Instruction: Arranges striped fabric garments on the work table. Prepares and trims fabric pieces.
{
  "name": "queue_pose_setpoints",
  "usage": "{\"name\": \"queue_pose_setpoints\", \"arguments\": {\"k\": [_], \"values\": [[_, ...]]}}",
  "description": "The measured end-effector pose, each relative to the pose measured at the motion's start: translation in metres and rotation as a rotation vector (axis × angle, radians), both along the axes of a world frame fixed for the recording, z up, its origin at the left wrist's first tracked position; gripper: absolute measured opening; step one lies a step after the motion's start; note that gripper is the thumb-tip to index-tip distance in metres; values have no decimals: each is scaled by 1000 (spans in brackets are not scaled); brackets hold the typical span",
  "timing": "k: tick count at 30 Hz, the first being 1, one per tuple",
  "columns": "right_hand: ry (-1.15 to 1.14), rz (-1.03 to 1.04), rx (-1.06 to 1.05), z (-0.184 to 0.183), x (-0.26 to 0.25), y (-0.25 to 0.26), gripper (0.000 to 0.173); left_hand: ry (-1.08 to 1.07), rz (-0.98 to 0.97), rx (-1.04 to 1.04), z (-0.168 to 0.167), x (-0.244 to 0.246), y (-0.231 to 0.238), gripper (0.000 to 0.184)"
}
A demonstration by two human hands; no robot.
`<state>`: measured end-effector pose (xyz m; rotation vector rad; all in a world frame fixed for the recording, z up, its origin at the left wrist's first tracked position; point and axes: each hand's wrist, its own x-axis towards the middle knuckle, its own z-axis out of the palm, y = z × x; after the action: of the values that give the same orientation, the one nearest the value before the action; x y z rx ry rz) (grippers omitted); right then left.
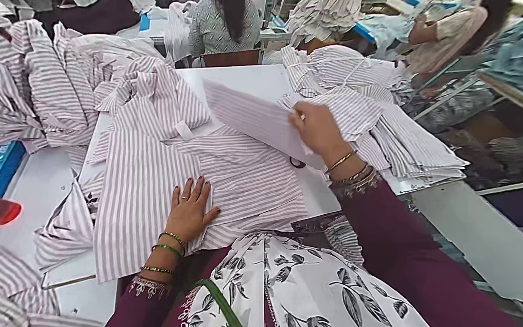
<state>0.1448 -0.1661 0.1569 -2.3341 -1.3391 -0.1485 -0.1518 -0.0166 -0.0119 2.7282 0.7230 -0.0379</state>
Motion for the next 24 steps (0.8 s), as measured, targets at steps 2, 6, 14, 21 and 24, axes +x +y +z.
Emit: {"name": "queue_pose_setpoints", "arguments": {"k": [2, 6, 14, 21, 24], "values": [[-131, -142, 72, 62, 33, -8, 28, -57, 28, 35, -4, 1, -4, 85], [-310, -385, 127, 130, 56, -33, 34, -155, 71, 79, -12, 3, -7, 87], [22, -310, -419, -24, 130, 26, 36, -191, 102, 113, -18, 4, -7, 90], [54, -157, -560, -89, 157, 43, 71, -244, 156, 117, -19, 6, -7, 82], [42, -72, -634, -83, 171, 45, 55, -280, 168, 111, -21, 7, -6, 79]]}}
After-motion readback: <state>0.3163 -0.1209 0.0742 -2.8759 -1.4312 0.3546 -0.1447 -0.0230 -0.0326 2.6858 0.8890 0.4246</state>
